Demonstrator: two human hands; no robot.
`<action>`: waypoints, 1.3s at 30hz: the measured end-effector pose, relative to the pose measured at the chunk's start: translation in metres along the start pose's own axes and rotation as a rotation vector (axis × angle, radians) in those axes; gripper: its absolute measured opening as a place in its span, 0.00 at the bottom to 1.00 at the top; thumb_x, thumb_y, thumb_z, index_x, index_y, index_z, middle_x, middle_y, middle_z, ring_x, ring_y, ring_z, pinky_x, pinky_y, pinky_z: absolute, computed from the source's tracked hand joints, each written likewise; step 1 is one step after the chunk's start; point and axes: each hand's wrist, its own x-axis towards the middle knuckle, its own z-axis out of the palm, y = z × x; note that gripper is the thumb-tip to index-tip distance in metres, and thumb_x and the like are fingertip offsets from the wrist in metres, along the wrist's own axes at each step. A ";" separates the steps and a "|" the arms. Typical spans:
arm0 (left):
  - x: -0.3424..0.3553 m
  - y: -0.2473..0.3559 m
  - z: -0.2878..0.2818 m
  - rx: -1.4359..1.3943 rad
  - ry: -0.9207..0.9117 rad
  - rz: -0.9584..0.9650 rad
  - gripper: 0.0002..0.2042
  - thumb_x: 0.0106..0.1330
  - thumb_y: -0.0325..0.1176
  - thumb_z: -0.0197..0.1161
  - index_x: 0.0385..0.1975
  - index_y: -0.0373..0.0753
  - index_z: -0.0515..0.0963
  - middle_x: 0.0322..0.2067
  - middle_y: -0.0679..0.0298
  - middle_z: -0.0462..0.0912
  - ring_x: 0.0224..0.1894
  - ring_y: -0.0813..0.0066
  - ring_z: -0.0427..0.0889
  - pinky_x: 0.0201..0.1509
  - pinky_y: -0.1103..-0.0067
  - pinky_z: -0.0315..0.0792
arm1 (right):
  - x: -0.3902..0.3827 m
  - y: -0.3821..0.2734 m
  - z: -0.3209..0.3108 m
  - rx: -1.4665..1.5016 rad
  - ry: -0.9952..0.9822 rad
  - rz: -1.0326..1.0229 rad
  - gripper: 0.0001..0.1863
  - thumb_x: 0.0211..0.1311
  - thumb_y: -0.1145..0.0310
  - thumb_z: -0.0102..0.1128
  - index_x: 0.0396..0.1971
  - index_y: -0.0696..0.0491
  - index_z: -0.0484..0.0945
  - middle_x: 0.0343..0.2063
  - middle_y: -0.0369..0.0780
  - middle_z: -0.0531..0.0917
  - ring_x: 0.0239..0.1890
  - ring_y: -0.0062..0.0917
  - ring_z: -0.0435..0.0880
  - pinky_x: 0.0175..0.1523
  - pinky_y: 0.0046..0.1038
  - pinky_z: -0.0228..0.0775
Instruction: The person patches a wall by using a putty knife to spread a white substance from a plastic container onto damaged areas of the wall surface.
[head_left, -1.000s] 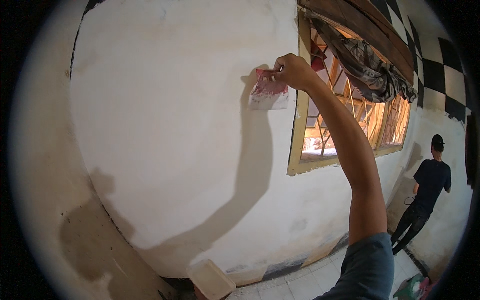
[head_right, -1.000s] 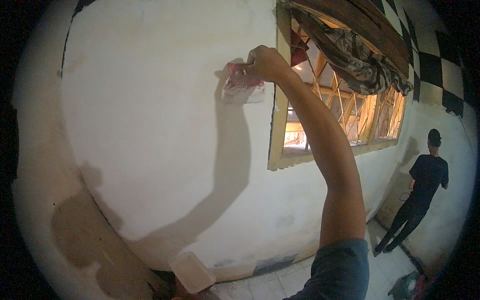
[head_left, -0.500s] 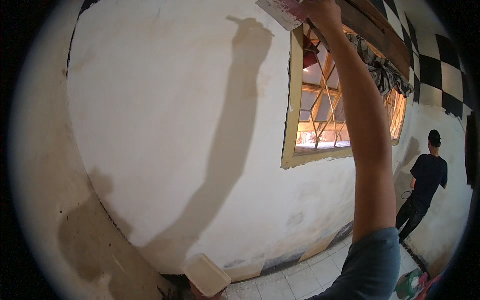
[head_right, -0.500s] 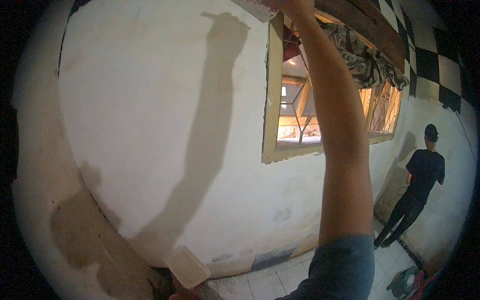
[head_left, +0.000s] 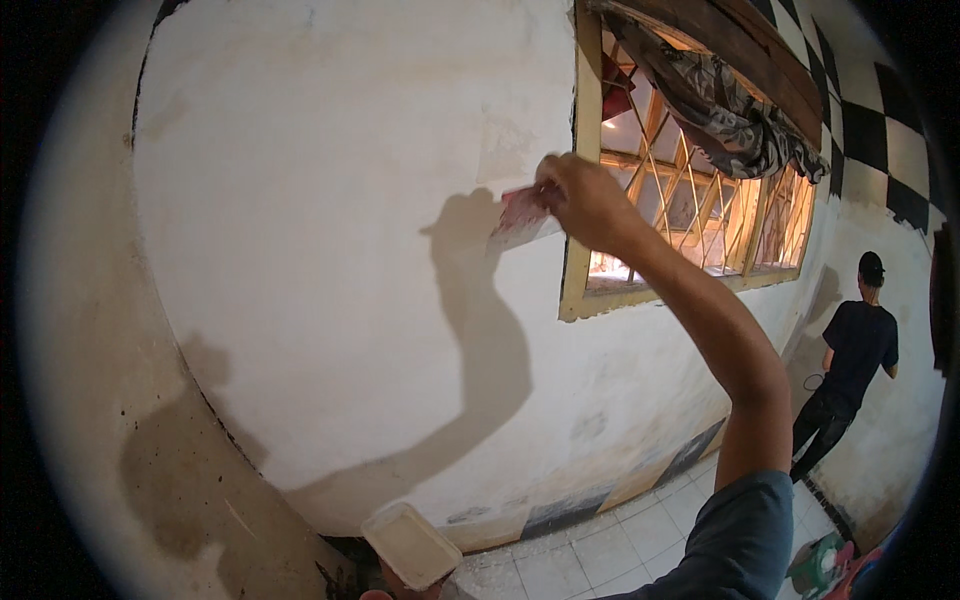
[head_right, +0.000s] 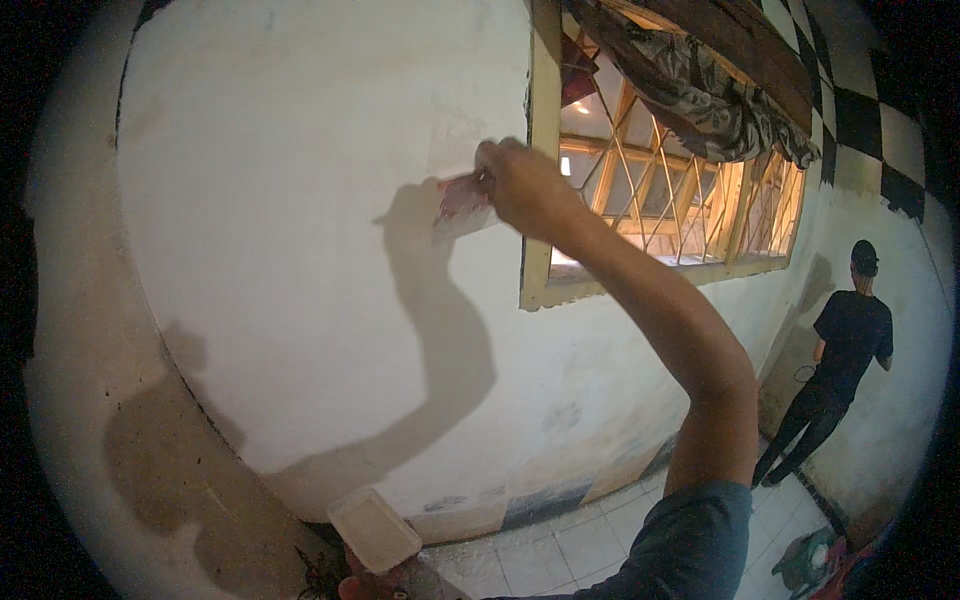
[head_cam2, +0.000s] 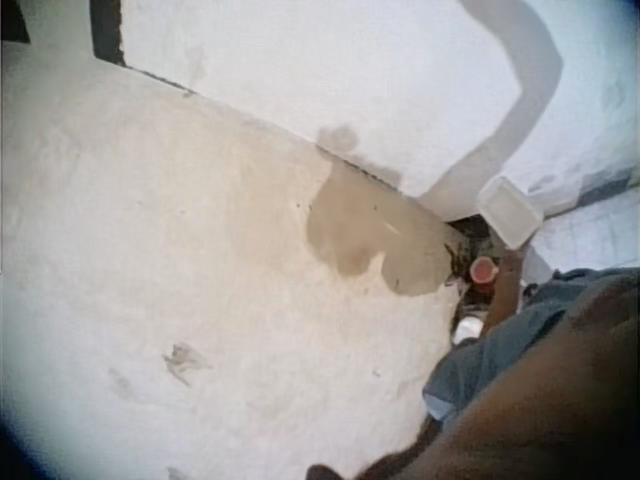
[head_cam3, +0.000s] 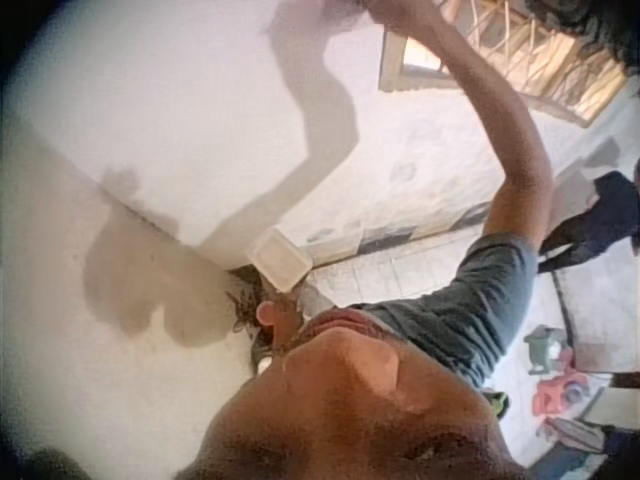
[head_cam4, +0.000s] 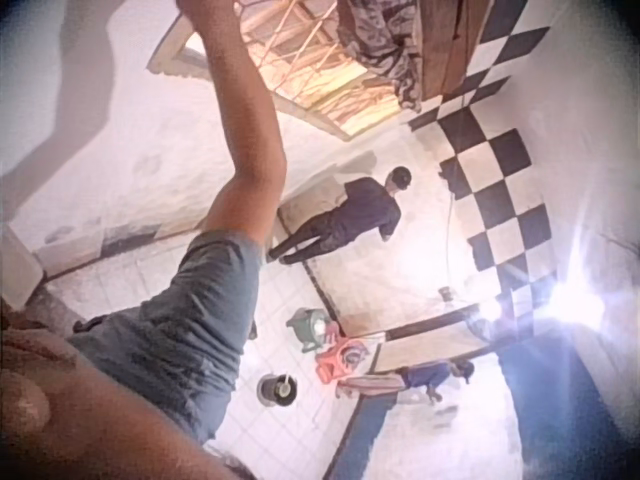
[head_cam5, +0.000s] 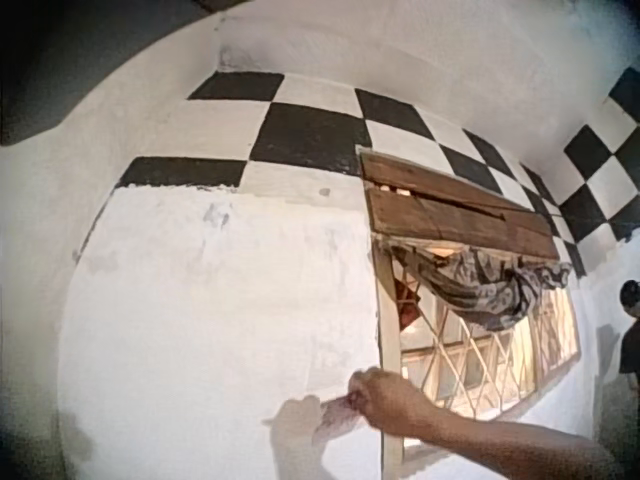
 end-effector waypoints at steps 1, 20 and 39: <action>0.000 0.000 0.000 -0.002 0.004 0.001 0.27 0.72 0.59 0.40 0.63 0.49 0.66 0.55 0.62 0.77 0.55 0.54 0.78 0.55 0.50 0.73 | -0.006 -0.003 0.007 -0.011 0.009 -0.061 0.10 0.56 0.71 0.66 0.34 0.59 0.77 0.29 0.50 0.82 0.35 0.44 0.82 0.41 0.42 0.72; 0.003 0.007 -0.001 -0.001 0.027 0.021 0.27 0.72 0.58 0.40 0.62 0.49 0.67 0.55 0.62 0.77 0.54 0.54 0.78 0.55 0.49 0.73 | 0.113 0.017 -0.113 -0.052 0.558 0.001 0.10 0.57 0.65 0.60 0.29 0.57 0.82 0.29 0.50 0.85 0.32 0.43 0.86 0.36 0.40 0.77; 0.011 -0.027 0.005 -0.110 -0.018 -0.065 0.26 0.72 0.58 0.40 0.62 0.50 0.68 0.54 0.63 0.77 0.54 0.53 0.78 0.55 0.46 0.71 | -0.012 -0.002 -0.012 0.144 0.249 -0.061 0.28 0.55 0.83 0.60 0.58 0.53 0.73 0.61 0.54 0.70 0.59 0.51 0.75 0.58 0.38 0.72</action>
